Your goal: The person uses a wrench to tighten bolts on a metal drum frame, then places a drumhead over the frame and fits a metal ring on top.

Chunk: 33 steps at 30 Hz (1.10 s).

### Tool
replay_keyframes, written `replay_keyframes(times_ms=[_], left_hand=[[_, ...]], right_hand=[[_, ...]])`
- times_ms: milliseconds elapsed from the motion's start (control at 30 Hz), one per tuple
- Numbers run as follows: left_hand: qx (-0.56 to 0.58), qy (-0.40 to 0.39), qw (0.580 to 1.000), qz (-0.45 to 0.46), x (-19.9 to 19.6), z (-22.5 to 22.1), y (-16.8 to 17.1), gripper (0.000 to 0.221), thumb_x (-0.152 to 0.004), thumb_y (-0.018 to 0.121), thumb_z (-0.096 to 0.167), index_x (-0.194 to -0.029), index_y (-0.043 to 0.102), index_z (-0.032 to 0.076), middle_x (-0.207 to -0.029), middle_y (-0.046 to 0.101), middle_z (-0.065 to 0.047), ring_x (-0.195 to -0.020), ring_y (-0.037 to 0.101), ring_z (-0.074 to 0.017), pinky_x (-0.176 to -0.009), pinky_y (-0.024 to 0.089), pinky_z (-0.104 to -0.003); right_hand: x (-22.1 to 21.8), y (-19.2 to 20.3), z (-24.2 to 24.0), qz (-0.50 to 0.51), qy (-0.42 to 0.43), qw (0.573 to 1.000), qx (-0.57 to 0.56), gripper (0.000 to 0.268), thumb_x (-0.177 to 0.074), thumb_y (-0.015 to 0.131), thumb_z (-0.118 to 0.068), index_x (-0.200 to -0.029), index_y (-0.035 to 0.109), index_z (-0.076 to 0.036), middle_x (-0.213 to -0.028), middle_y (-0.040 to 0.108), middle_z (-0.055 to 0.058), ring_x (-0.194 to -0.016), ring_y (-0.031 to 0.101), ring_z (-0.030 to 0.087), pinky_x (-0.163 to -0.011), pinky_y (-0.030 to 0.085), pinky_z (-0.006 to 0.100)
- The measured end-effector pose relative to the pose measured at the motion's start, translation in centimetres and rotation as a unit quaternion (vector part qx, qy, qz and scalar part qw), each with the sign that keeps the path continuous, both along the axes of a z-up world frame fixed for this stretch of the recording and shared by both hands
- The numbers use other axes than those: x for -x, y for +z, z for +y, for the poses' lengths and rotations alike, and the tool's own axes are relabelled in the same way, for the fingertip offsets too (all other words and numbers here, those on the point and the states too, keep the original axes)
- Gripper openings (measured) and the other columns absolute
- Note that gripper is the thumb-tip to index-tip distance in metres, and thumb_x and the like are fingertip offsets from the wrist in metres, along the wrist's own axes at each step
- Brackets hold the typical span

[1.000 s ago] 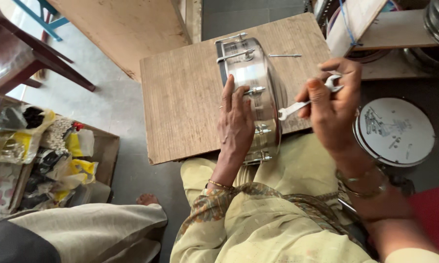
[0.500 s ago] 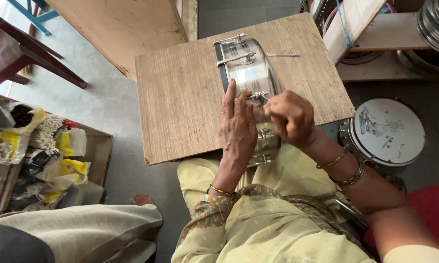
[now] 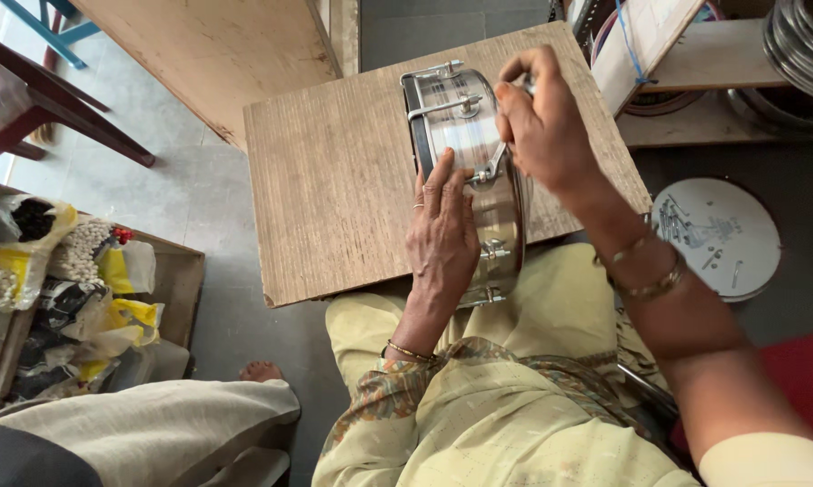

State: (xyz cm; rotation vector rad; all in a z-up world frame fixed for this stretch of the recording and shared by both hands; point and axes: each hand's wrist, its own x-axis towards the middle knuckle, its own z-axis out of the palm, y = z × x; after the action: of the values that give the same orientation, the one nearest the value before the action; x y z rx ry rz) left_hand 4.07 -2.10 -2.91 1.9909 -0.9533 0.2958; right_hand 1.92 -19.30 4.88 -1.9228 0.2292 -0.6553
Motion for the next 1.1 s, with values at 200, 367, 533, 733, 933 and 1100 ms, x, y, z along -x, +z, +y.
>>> replay_keyframes(times_ms=[200,367,533,733,933,1100], left_hand=[[0.001,0.002,0.999,0.037,-0.3,0.1,0.7,0.035,-0.101,0.055,0.007,-0.136,0.055,0.012,-0.157,0.046,-0.009,-0.14,0.052,-0.0376,-0.097,0.055,-0.043],[0.019,0.01,1.0,0.003,-0.8,0.4,0.6,0.037,-0.101,0.055,0.005,-0.138,0.054,0.01,-0.158,0.046,-0.009,-0.139,0.054,-0.0346,-0.103,0.054,-0.044],[-0.003,0.001,1.0,0.027,-0.8,0.4,0.2,0.037,-0.101,0.055,0.005,-0.138,0.053,0.011,-0.159,0.044,-0.009,-0.142,0.051,-0.0379,-0.097,0.055,-0.042],[0.0,-0.005,1.0,0.004,-0.5,0.5,0.1,0.038,-0.101,0.057,0.006,-0.138,0.054,0.014,-0.159,0.045,-0.008,-0.144,0.049,-0.0409,-0.105,0.053,-0.047],[0.005,-0.013,1.0,-0.018,0.1,0.2,0.2,0.037,-0.102,0.056,0.005,-0.138,0.055,0.015,-0.158,0.047,-0.007,-0.145,0.047,-0.043,-0.109,0.053,-0.046],[-0.002,-0.017,1.0,-0.017,0.4,0.4,0.8,0.037,-0.1,0.055,0.005,-0.136,0.056,0.014,-0.155,0.048,-0.009,-0.144,0.047,-0.044,-0.102,0.054,-0.046]], right_hand=[[1.2,1.7,-0.2,-0.05,0.026,0.995,-0.081,0.009,-0.117,0.047,-0.015,-0.118,0.042,-0.007,-0.075,0.055,0.003,-0.047,0.045,0.007,-0.038,0.038,0.024],[4.8,-2.3,2.6,-0.176,0.032,0.977,0.112,0.012,-0.119,0.048,-0.015,-0.123,0.039,-0.008,-0.088,0.062,0.008,-0.063,0.059,0.012,-0.053,0.049,0.025],[4.1,-4.0,2.2,-0.266,0.105,0.898,0.334,0.021,-0.108,0.056,0.0,-0.121,0.041,-0.006,-0.092,0.063,0.013,-0.079,0.068,0.029,-0.062,0.056,0.037],[4.5,-3.8,2.8,-0.243,0.111,0.896,0.354,0.022,-0.103,0.057,0.0,-0.118,0.043,-0.007,-0.087,0.061,0.012,-0.076,0.066,0.029,-0.062,0.055,0.04],[1.8,-0.3,1.8,-0.031,-0.003,0.993,0.115,0.011,-0.115,0.049,-0.01,-0.122,0.043,-0.004,-0.081,0.059,0.008,-0.06,0.057,0.012,-0.049,0.047,0.031],[-0.5,2.4,0.0,0.108,0.043,0.986,-0.118,0.012,-0.111,0.051,-0.014,-0.116,0.048,-0.005,-0.069,0.055,0.004,-0.047,0.044,0.008,-0.035,0.036,0.027]])
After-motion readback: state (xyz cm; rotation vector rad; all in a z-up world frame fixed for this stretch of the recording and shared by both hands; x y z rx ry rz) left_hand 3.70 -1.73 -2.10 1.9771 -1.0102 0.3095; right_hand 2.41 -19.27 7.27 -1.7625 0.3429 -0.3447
